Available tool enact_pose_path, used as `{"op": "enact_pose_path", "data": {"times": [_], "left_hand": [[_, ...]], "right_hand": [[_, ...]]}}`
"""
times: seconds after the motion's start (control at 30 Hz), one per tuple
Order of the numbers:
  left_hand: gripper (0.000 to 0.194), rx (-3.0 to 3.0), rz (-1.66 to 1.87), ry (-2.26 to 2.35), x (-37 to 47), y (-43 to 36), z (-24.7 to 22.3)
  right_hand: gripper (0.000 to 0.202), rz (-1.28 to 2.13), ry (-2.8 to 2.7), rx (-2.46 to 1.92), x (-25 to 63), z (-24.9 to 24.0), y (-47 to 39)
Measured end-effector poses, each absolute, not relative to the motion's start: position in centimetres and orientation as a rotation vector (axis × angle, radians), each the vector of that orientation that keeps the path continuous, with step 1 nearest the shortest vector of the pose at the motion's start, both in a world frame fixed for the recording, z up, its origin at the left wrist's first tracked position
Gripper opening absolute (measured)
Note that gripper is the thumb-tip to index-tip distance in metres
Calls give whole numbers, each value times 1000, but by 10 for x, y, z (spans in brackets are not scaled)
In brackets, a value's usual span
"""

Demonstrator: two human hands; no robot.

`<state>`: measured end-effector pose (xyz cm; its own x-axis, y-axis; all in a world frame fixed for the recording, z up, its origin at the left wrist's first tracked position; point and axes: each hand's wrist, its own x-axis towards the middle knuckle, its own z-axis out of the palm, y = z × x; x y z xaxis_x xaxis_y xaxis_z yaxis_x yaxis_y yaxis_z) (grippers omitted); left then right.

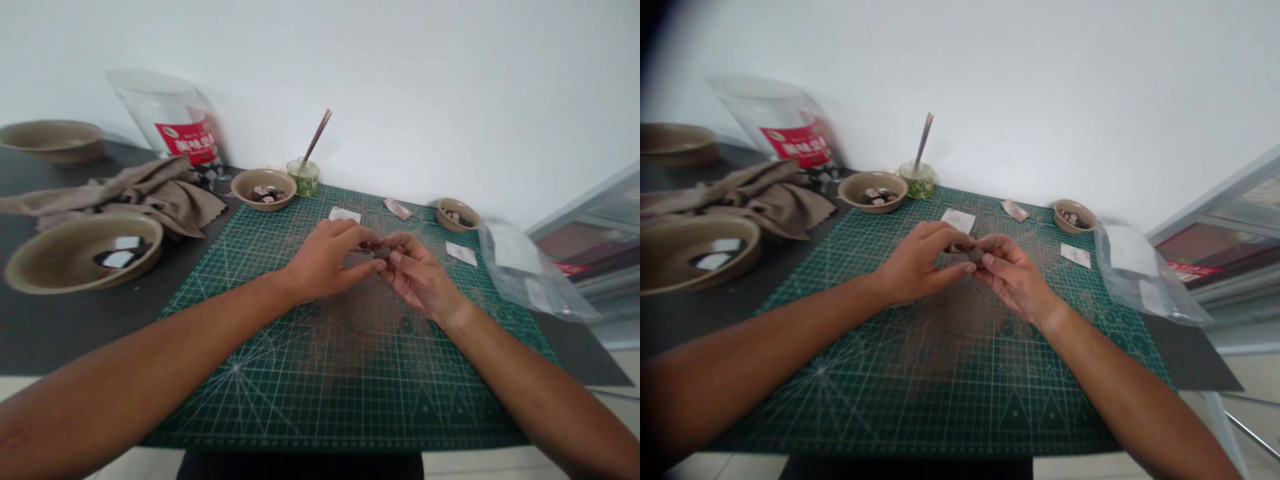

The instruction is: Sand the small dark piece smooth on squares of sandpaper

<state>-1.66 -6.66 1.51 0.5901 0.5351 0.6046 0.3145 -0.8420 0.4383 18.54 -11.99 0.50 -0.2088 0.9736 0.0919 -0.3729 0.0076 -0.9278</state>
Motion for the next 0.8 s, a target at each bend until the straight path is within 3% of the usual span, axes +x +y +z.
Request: {"op": "enact_pose_path", "data": {"times": [0.43, 0.8], "left_hand": [[25, 2434, 1149, 512, -15, -73, 20], [15, 1937, 850, 398, -12, -74, 24]], "right_hand": [[28, 1543, -1059, -778, 181, 10, -124], [37, 1621, -1106, -724, 183, 13, -126]]}}
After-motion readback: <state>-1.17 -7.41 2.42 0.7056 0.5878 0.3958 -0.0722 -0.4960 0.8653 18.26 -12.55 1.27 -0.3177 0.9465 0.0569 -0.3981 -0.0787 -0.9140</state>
